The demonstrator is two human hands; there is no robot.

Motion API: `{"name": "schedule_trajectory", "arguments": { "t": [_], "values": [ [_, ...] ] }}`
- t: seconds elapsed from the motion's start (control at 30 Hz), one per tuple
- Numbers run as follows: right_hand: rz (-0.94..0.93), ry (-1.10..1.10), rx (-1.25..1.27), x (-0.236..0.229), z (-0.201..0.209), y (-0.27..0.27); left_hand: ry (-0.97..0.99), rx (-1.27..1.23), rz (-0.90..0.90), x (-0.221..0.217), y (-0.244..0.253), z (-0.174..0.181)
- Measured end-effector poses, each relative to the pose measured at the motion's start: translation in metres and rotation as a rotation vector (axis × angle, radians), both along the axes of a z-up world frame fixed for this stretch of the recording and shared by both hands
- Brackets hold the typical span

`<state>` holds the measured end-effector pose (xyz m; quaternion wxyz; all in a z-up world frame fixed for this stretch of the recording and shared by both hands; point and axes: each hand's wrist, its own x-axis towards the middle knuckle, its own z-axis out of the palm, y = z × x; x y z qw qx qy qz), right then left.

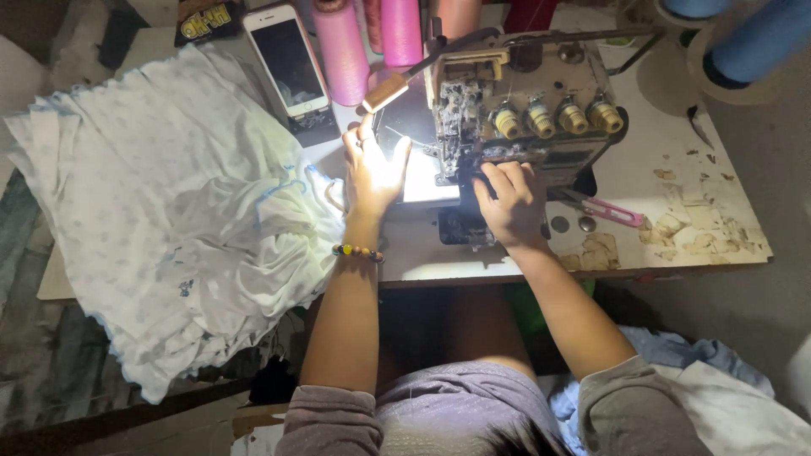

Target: Threading an industrial overlocker sewing machine by guiding threads through tensioners and guides.

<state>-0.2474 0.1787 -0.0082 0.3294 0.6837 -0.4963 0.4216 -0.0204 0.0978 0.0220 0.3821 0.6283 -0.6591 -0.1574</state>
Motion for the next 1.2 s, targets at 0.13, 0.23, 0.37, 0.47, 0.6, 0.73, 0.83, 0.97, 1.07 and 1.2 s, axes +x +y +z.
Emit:
{"name": "schedule_trajectory", "arguments": {
  "t": [0.13,0.23,0.37,0.47,0.6,0.73,0.83,0.97,1.07,1.2],
  "values": [
    [-0.003,0.042,0.000,0.006,0.005,-0.002,0.006,0.019,-0.020,0.003,0.003,0.005],
    [-0.027,0.069,-0.031,0.012,0.013,-0.003,0.014,0.041,-0.031,0.003,0.003,0.007],
    [-0.108,0.099,-0.105,0.013,0.003,-0.011,0.017,0.055,-0.022,0.002,0.002,0.006],
    [-0.149,0.113,-0.101,0.011,-0.010,-0.017,0.017,0.062,-0.024,0.002,0.002,0.005],
    [-0.140,0.101,-0.061,0.021,0.007,-0.005,0.014,0.074,-0.026,0.003,0.002,0.007],
    [-0.139,0.100,0.003,0.018,0.007,0.006,0.024,0.082,-0.019,0.001,0.002,0.009],
    [0.042,-0.113,0.253,0.014,0.011,0.017,0.031,0.050,-0.004,0.001,0.001,0.006],
    [0.230,-0.225,0.429,0.014,0.024,0.032,0.011,0.010,0.003,0.002,0.002,0.008],
    [0.312,-0.292,0.500,0.011,0.021,0.043,0.055,-0.195,0.050,0.003,0.007,0.007],
    [0.309,-0.342,0.583,0.006,0.018,0.061,0.076,-0.475,0.082,0.012,0.050,0.041]
  ]
}}
